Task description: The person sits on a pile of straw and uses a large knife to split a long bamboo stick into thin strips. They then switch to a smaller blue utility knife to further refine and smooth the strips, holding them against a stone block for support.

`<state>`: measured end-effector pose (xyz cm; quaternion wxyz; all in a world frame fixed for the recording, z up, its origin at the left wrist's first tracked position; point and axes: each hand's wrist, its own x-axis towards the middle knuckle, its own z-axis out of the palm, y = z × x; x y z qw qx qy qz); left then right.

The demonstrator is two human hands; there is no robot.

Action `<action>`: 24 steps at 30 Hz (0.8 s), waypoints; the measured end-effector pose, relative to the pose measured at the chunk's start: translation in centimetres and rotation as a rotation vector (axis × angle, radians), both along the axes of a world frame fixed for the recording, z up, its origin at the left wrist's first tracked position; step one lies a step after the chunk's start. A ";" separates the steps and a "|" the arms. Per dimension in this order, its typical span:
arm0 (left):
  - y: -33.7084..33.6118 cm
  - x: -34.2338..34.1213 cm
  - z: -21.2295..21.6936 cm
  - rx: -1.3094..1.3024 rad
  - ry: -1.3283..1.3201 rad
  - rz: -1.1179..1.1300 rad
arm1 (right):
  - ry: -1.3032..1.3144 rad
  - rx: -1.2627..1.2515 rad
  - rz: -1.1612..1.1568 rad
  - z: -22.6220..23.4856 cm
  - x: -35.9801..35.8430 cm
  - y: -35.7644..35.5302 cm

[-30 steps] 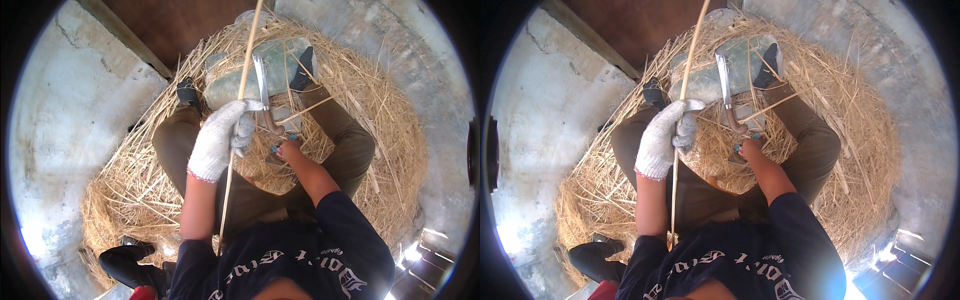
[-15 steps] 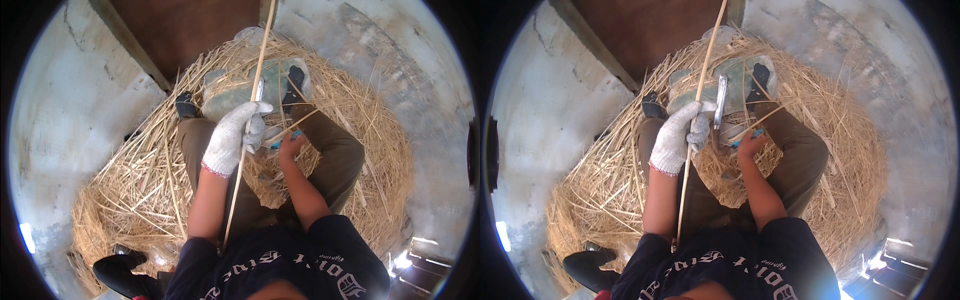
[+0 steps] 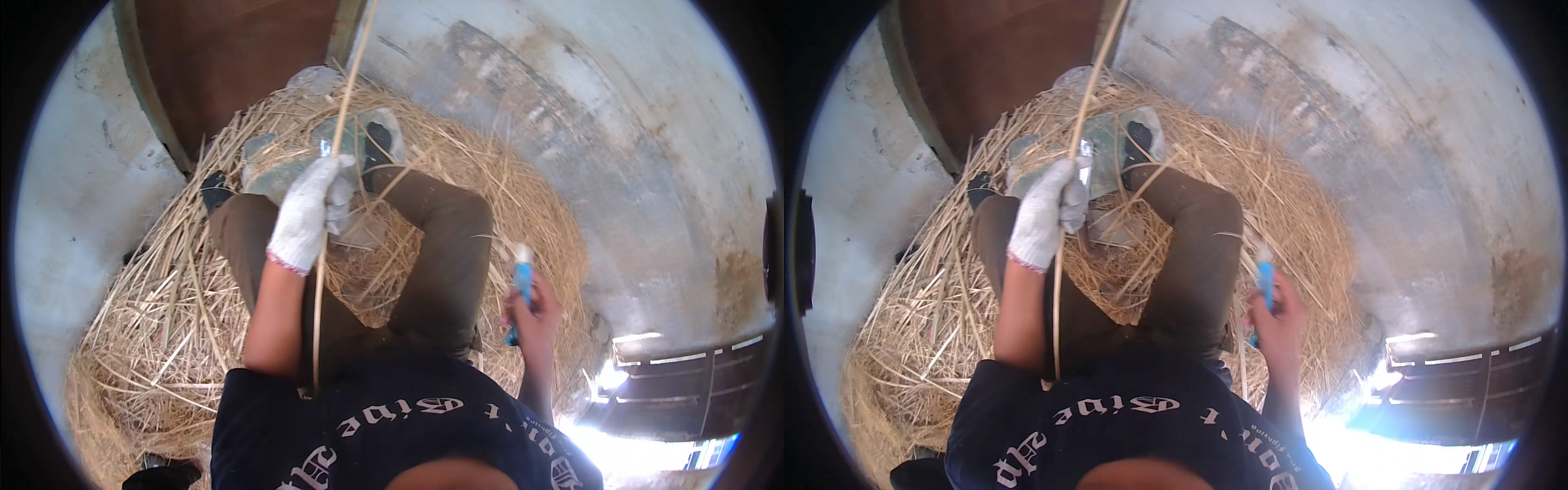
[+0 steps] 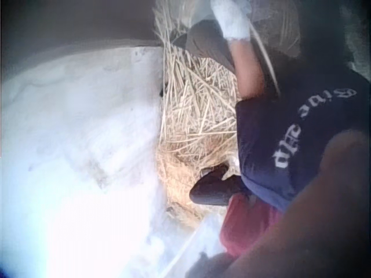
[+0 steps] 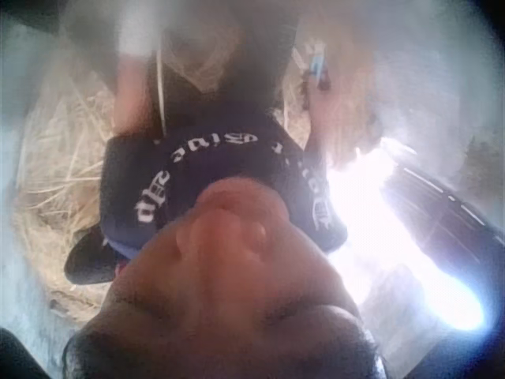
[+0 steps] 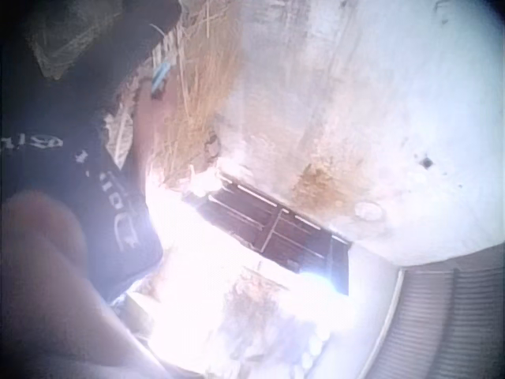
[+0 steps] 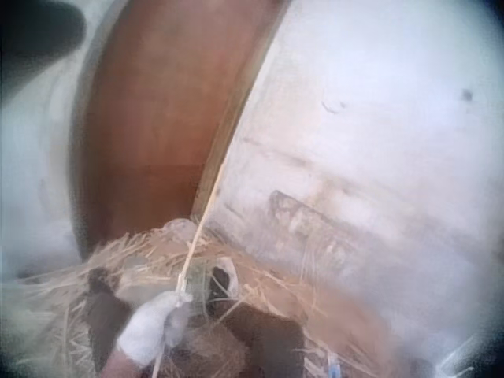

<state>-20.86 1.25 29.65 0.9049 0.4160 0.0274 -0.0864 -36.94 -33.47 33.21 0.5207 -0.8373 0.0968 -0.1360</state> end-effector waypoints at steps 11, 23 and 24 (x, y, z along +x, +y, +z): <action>1.7 -5.7 1.3 0.083 -0.050 -0.090 | -0.399 -0.567 -0.470 6.6 6.7 -3.4; -4.7 -1.7 5.2 -0.212 0.152 -0.379 | 0.025 -0.331 0.609 9.7 25.3 4.2; -5.4 -1.4 4.6 -0.120 0.162 -0.329 | -0.005 -0.384 0.550 7.5 26.3 4.4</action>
